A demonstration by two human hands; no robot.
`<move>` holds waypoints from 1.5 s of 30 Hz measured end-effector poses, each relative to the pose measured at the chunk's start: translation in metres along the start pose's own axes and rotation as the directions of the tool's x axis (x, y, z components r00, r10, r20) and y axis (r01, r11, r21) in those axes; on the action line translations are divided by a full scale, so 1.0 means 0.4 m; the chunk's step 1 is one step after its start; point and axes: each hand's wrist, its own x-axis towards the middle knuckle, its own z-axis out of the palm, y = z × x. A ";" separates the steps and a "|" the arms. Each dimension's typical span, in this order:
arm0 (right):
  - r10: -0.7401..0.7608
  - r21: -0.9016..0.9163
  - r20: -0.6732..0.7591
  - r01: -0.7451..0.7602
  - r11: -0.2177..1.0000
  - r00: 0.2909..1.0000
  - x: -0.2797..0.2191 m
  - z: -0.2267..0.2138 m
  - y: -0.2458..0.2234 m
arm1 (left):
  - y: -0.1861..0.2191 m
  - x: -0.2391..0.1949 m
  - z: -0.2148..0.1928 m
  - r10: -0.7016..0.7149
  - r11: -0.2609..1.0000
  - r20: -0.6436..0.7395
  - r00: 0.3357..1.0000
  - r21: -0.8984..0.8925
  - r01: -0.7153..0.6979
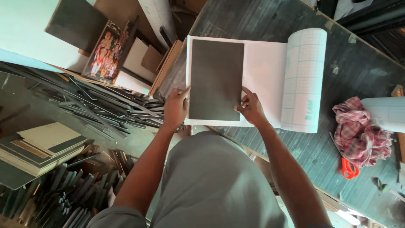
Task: Laminating a photograph and adhering it to a backing board using adhesive, a scraper, and a roller.
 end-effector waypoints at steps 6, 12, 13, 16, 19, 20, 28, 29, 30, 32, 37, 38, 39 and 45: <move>0.024 0.082 0.065 -0.029 0.996 0.998 0.002 -0.007 0.008 | 0.000 0.002 -0.011 -0.033 0.988 0.101 0.994 -0.144 0.048; 0.038 0.162 0.064 -0.048 0.986 0.997 0.002 -0.015 0.013 | -0.021 -0.009 0.024 -0.039 0.993 0.090 0.995 -0.109 0.049; 0.037 0.163 0.064 -0.047 0.985 0.997 0.001 -0.013 0.013 | -0.027 -0.012 0.027 -0.039 0.993 0.089 0.995 -0.107 0.049; 0.022 0.162 0.051 -0.030 0.986 0.998 0.000 -0.013 0.001 | -0.040 -0.012 0.037 0.022 0.993 0.086 0.996 -0.115 -0.011; 0.037 0.132 0.044 -0.043 0.990 0.998 -0.008 -0.016 -0.016 | -0.040 -0.017 0.043 0.001 0.997 0.095 0.995 -0.079 0.006; 0.034 0.121 0.039 -0.039 0.992 0.999 -0.009 -0.014 -0.012 | -0.038 -0.017 0.041 0.001 0.997 0.096 0.995 -0.070 0.006; 0.007 0.062 0.022 -0.008 0.998 1.000 -0.010 -0.008 -0.023 | -0.026 -0.017 0.035 -0.020 0.997 0.103 0.994 -0.066 0.027; 0.014 0.060 0.020 -0.015 0.998 1.000 -0.011 -0.010 -0.029 | -0.024 -0.016 0.036 -0.017 0.998 0.096 0.995 -0.060 0.023; 0.021 0.059 0.018 -0.022 0.998 1.000 -0.013 -0.013 -0.034 | -0.022 -0.015 0.037 -0.014 0.998 0.089 0.996 -0.055 0.019; 0.002 0.086 -0.014 0.000 0.996 1.000 -0.023 -0.001 -0.007 | 0.014 -0.017 0.017 -0.020 0.998 0.063 0.998 -0.065 0.024; -0.045 0.176 -0.153 0.072 0.982 0.987 -0.091 0.033 0.060 | -0.017 -0.096 0.047 -0.090 0.990 0.040 0.995 -0.108 0.093; -0.045 0.207 -0.157 0.077 0.975 0.987 -0.116 0.043 0.076 | -0.072 -0.139 0.079 -0.123 0.992 -0.025 0.992 -0.011 0.123; -0.010 0.228 -0.191 0.055 0.972 0.981 -0.179 0.030 0.096 | -0.109 -0.170 0.129 -0.124 0.990 -0.065 0.990 0.056 0.127; 0.160 0.254 -0.386 -0.062 0.965 0.909 -0.477 -0.145 0.151 | -0.012 -0.178 0.041 -0.241 0.949 -0.063 0.968 -0.225 0.222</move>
